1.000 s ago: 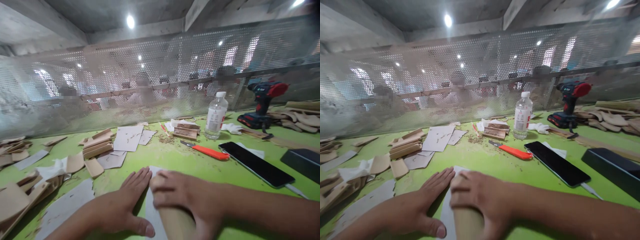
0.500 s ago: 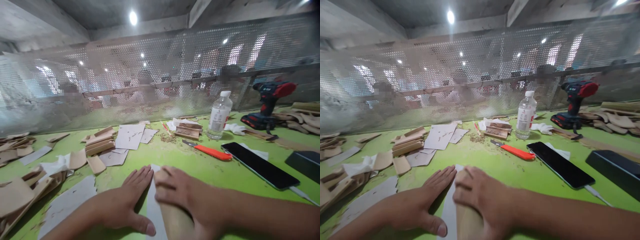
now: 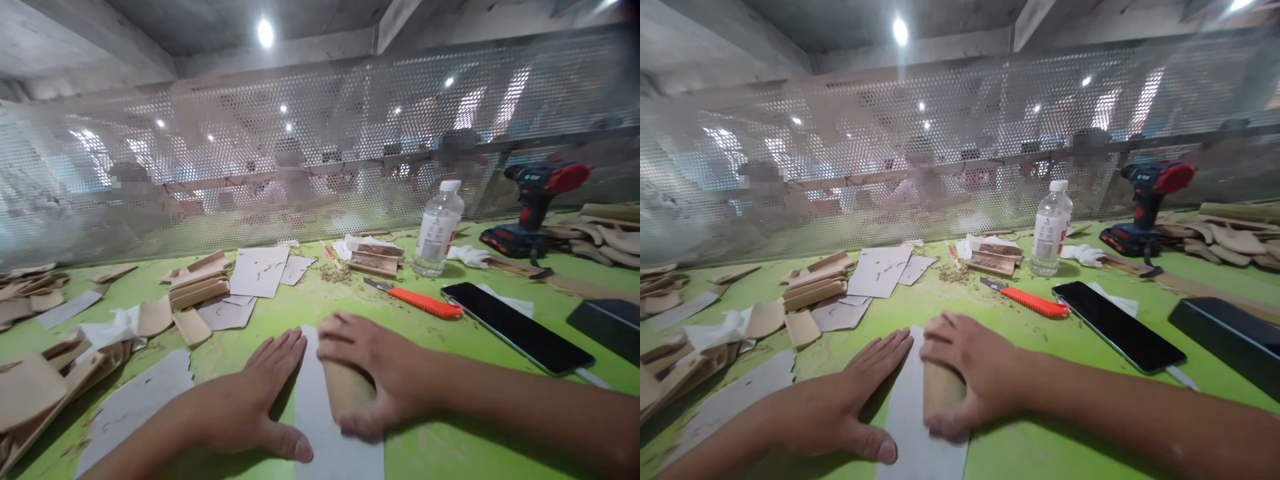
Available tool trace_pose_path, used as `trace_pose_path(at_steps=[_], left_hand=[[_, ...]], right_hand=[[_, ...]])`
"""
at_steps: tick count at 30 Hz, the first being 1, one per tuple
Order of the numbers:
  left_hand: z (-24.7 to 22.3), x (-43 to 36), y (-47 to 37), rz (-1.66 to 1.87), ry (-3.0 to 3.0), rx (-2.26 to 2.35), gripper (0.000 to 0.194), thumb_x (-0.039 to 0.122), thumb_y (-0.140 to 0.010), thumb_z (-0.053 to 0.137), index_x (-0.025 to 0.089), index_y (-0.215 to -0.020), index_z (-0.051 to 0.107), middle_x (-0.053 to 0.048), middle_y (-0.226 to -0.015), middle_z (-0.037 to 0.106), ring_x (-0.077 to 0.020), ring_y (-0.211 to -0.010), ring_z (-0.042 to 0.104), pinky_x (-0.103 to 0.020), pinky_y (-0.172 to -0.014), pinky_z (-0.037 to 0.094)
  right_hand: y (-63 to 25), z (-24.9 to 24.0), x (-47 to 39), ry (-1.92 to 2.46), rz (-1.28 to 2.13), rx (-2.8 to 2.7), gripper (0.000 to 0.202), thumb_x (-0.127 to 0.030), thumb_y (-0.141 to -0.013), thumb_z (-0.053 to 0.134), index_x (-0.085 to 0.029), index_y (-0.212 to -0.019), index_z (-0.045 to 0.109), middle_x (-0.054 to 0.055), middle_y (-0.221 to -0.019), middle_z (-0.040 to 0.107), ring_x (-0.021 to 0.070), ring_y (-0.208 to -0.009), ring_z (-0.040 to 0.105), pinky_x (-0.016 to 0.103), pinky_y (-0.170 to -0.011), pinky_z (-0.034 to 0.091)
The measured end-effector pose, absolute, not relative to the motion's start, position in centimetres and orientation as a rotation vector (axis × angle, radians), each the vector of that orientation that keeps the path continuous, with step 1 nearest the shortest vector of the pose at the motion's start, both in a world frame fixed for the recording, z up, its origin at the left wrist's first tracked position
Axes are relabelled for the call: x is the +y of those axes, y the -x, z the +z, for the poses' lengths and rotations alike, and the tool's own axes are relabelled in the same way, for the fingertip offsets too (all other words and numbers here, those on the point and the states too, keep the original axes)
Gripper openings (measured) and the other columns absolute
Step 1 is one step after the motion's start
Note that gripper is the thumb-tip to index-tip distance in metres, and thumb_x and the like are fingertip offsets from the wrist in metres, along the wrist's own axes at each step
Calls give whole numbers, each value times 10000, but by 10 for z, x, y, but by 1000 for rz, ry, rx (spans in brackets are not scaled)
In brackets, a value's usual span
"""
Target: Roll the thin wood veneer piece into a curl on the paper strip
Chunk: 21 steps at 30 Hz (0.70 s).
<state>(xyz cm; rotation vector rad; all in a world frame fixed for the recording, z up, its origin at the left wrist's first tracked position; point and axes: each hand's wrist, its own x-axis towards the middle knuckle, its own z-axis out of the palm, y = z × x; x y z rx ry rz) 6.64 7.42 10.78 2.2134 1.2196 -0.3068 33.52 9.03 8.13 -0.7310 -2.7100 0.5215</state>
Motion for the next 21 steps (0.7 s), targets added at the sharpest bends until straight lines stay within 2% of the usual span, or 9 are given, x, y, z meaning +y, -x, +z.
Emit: trace_pose_path(at_steps=[2, 6, 11, 15, 19, 21], left_hand=[[109, 74, -67, -320, -2210, 1210, 1366, 904, -764, 657, 160, -1669, -44, -99, -1686, -157, -333, -1567, -114, -523, -1270, 58], [110, 73, -68, -323, -2198, 1214, 1370, 888, -763, 676, 148, -1670, -36, -98, -1689, -156, -328, -1569, -110, -516, -1272, 70], [112, 73, -69, -336, -2210, 1217, 1360, 867, -784, 678, 119, -1664, -40, -113, -1688, -161, -321, -1571, -115, -492, -1274, 48], [111, 73, -68, -326, -2198, 1200, 1368, 855, -764, 708, 133, -1671, -18, -119, -1694, -139, -342, -1570, -99, -509, -1273, 72], [109, 72, -67, -278, -2217, 1205, 1330, 851, -785, 689, 157, -1676, -13, -133, -1687, -135, -365, -1566, -87, -549, -1265, 83], [109, 72, -67, -267, -2214, 1188, 1320, 843, -785, 695, 165, -1680, 0, -132, -1690, -123, -370, -1565, -82, -557, -1264, 83]], right_hand=[[-335, 80, 90, 797, 487, -2692, 851, -691, -723, 739, -159, -1380, 640, 217, -1486, 526, 462, -1392, 441, 655, -1223, 212], [-334, 77, 87, 450, 562, -2805, 828, -675, -695, 757, -218, -1373, 626, 144, -1409, 589, 391, -1336, 524, 582, -1273, 140], [-332, 78, 83, 686, 472, -2697, 768, -649, -748, 734, -169, -1341, 644, 193, -1431, 560, 402, -1337, 503, 612, -1246, 185], [-330, 76, 82, 416, 528, -2790, 730, -592, -725, 745, -219, -1343, 633, 140, -1367, 597, 355, -1282, 554, 582, -1266, 155], [-330, 78, 86, 757, 464, -2659, 816, -697, -731, 724, -155, -1337, 657, 200, -1419, 573, 407, -1310, 509, 623, -1224, 237], [-330, 80, 85, 705, 485, -2707, 793, -677, -749, 712, -170, -1355, 645, 192, -1414, 574, 407, -1301, 518, 629, -1222, 237]])
